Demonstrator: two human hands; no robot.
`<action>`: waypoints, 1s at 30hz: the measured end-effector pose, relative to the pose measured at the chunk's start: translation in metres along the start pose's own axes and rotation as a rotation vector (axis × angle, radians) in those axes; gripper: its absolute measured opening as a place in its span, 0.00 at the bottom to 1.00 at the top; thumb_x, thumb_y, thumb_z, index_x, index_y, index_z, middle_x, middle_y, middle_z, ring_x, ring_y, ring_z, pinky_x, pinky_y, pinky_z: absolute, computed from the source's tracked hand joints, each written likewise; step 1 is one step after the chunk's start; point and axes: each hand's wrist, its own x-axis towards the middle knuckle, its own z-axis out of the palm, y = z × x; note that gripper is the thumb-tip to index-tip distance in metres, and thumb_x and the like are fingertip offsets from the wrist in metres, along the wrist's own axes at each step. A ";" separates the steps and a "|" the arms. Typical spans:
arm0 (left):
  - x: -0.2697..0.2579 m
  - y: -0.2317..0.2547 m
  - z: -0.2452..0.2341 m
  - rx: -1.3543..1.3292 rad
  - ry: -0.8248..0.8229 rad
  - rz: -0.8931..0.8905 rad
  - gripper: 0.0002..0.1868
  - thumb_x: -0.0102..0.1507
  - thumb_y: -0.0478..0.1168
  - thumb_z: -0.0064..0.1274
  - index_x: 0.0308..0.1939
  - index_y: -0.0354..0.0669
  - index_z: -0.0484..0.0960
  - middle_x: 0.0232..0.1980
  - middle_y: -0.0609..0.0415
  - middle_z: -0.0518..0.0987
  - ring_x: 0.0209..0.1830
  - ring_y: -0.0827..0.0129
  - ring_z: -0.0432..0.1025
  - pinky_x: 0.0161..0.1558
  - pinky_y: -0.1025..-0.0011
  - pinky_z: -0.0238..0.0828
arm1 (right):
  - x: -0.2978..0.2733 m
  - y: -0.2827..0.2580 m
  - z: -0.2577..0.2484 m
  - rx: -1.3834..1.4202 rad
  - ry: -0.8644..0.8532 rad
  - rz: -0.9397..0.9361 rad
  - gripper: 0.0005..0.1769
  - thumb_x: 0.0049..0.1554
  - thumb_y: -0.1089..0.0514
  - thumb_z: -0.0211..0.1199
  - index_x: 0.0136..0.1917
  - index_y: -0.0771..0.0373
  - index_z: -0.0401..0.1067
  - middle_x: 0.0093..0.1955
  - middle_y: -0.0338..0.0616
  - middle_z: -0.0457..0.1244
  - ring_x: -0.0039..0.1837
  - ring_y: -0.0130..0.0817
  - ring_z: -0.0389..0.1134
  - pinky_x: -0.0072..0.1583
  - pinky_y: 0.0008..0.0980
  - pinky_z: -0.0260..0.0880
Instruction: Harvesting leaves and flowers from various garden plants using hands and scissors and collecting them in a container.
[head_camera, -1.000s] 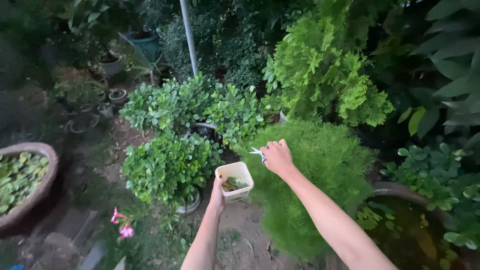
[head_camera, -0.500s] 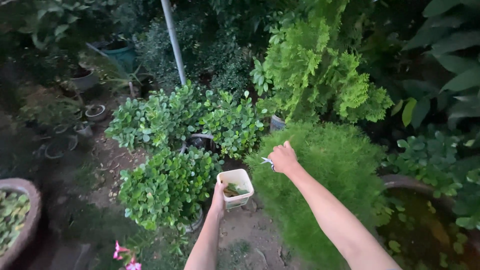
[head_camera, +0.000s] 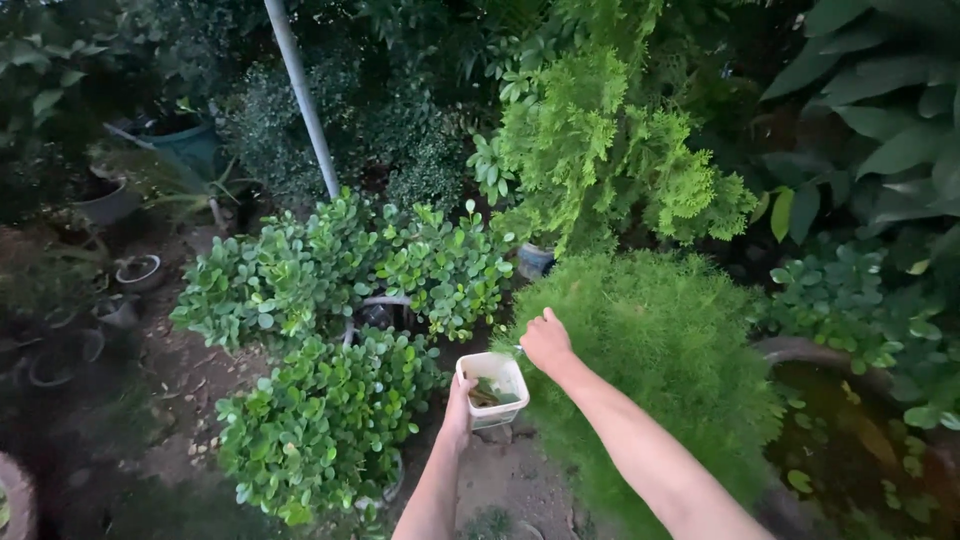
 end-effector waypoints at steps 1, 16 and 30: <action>0.000 0.001 0.000 0.000 -0.002 -0.003 0.26 0.53 0.38 0.38 0.57 0.48 0.65 0.49 0.48 0.70 0.46 0.62 0.65 0.46 0.66 0.61 | 0.003 -0.001 0.004 0.000 -0.003 0.002 0.07 0.52 0.57 0.58 0.34 0.55 0.74 0.38 0.39 0.64 0.45 0.32 0.63 0.65 0.42 0.50; -0.053 0.039 0.045 0.077 -0.030 -0.043 0.35 0.55 0.45 0.42 0.67 0.57 0.55 0.71 0.48 0.49 0.70 0.53 0.47 0.66 0.56 0.44 | -0.018 0.015 0.080 0.133 0.427 -0.095 0.04 0.46 0.60 0.61 0.36 0.50 0.70 0.36 0.36 0.63 0.39 0.28 0.61 0.50 0.33 0.49; -0.042 0.032 0.039 0.006 -0.005 -0.046 0.35 0.53 0.47 0.46 0.66 0.64 0.57 0.70 0.48 0.52 0.68 0.52 0.51 0.63 0.57 0.52 | -0.024 0.011 0.045 0.094 0.350 -0.136 0.09 0.46 0.54 0.61 0.43 0.51 0.68 0.42 0.39 0.64 0.47 0.32 0.63 0.54 0.34 0.50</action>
